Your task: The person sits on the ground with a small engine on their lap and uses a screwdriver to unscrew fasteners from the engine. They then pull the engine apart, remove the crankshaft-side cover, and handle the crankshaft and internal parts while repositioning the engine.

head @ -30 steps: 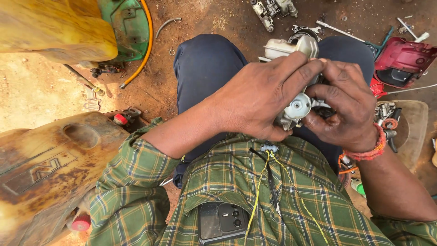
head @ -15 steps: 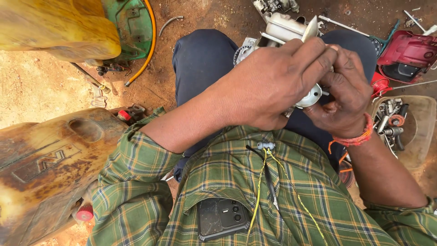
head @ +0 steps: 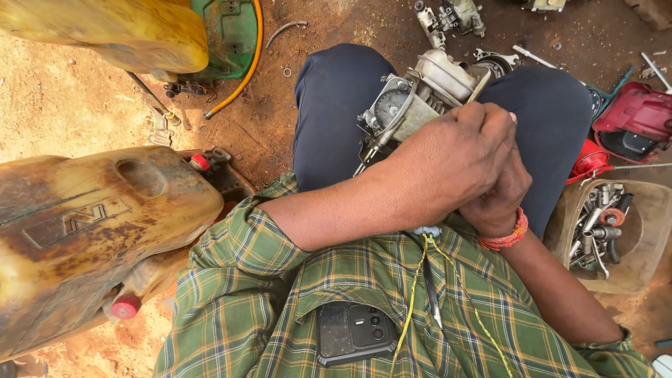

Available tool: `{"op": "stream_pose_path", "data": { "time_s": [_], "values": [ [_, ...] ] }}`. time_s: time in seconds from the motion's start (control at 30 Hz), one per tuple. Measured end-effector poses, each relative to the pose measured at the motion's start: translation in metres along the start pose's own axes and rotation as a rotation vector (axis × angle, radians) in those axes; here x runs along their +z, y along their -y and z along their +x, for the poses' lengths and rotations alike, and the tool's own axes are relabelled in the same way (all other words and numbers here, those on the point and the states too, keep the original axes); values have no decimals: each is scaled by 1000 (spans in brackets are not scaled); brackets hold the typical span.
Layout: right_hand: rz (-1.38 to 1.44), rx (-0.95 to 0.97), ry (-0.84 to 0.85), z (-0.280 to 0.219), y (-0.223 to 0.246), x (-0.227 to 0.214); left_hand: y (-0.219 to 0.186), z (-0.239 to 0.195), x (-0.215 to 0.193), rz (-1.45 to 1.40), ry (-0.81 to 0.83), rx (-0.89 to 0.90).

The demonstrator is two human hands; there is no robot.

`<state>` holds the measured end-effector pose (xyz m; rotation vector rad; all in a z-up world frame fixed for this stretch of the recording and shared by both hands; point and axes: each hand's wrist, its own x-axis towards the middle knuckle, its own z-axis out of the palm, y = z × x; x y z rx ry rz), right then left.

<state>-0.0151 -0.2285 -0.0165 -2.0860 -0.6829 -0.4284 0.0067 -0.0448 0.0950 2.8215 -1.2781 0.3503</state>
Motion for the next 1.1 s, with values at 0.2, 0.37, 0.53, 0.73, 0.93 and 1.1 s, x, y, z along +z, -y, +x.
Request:
{"op": "stream_pose_path", "data": {
  "time_s": [0.2,0.37,0.53,0.73,0.93,1.1],
  "values": [
    [-59,3,-10,17,14,-1,49,-41,-24,-544,-214,-128],
    [35,57,-1,4,2,1,74,-78,-7,-540,-376,-541],
    [18,41,11,10,7,4,73,-87,21,-788,-237,-881],
    [13,-5,27,8,5,5,73,-80,16,-889,-287,-806],
    [-25,19,27,7,5,5,75,-80,25,-994,-332,-770],
    [-2,26,40,7,7,5,74,-74,21,-991,-307,-795]
  ]
}}
